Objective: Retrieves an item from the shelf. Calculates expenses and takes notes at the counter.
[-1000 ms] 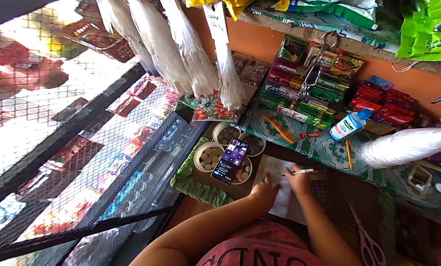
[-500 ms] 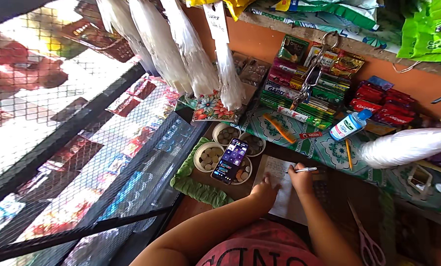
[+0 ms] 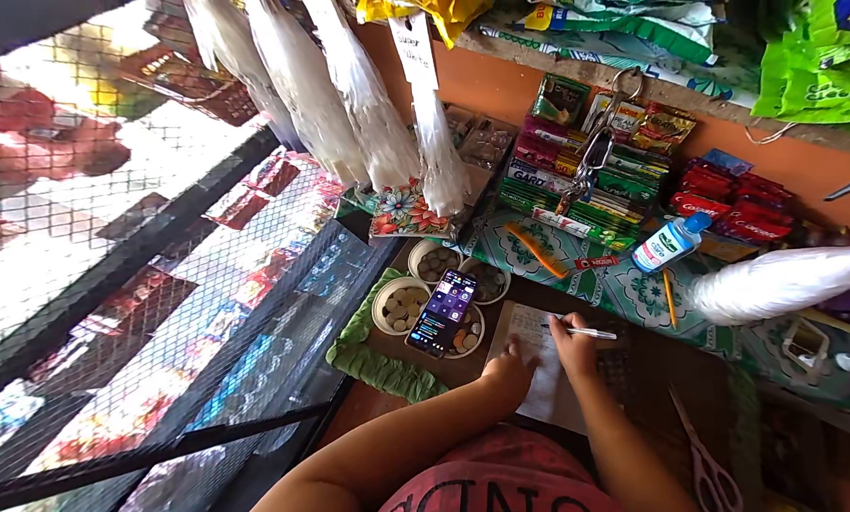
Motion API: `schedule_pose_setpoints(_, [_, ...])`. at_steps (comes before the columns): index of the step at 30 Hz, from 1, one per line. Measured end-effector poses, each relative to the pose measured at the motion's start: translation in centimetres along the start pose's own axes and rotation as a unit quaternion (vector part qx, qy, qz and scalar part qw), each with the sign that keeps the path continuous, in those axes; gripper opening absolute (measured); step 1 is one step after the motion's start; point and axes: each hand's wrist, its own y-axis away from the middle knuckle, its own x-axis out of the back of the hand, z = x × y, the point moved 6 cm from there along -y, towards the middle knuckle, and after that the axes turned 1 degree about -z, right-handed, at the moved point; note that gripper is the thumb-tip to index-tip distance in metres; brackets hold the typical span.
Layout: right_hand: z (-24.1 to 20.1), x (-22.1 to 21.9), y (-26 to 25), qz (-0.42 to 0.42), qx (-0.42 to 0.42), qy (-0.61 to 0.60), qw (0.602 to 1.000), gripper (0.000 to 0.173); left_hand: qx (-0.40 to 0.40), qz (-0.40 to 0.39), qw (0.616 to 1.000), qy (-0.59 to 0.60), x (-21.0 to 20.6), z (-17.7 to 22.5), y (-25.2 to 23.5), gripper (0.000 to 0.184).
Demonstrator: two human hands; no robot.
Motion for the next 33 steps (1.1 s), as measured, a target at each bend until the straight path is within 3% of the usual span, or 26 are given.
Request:
schedule_pose_setpoints(4, [0.7, -1.9, 0.3, -0.044, 0.009, -0.011, 0.999, 0.022, -0.004, 0.003, 1.000, 0.019, 0.4, 0.0, 0.5, 0.094])
schedule_pose_setpoints(9, [0.9, -2.4, 0.2, -0.018, 0.035, 0.063, 0.997, 0.033, -0.006, 0.002, 1.000, 0.017, 0.5, 0.1, 0.6, 0.092])
schedule_pose_setpoints(18, [1.0, -2.3, 0.1, -0.003, 0.044, 0.140, 0.989, 0.032, -0.005, 0.000, 1.000, 0.010, 0.2, 0.0, 0.2, 0.094])
schedule_pose_setpoints(33, [1.1, -2.5, 0.1, -0.001, 0.041, 0.158, 0.987, 0.031, 0.000, 0.000, 1.000, 0.010, 0.2, -0.1, 0.2, 0.094])
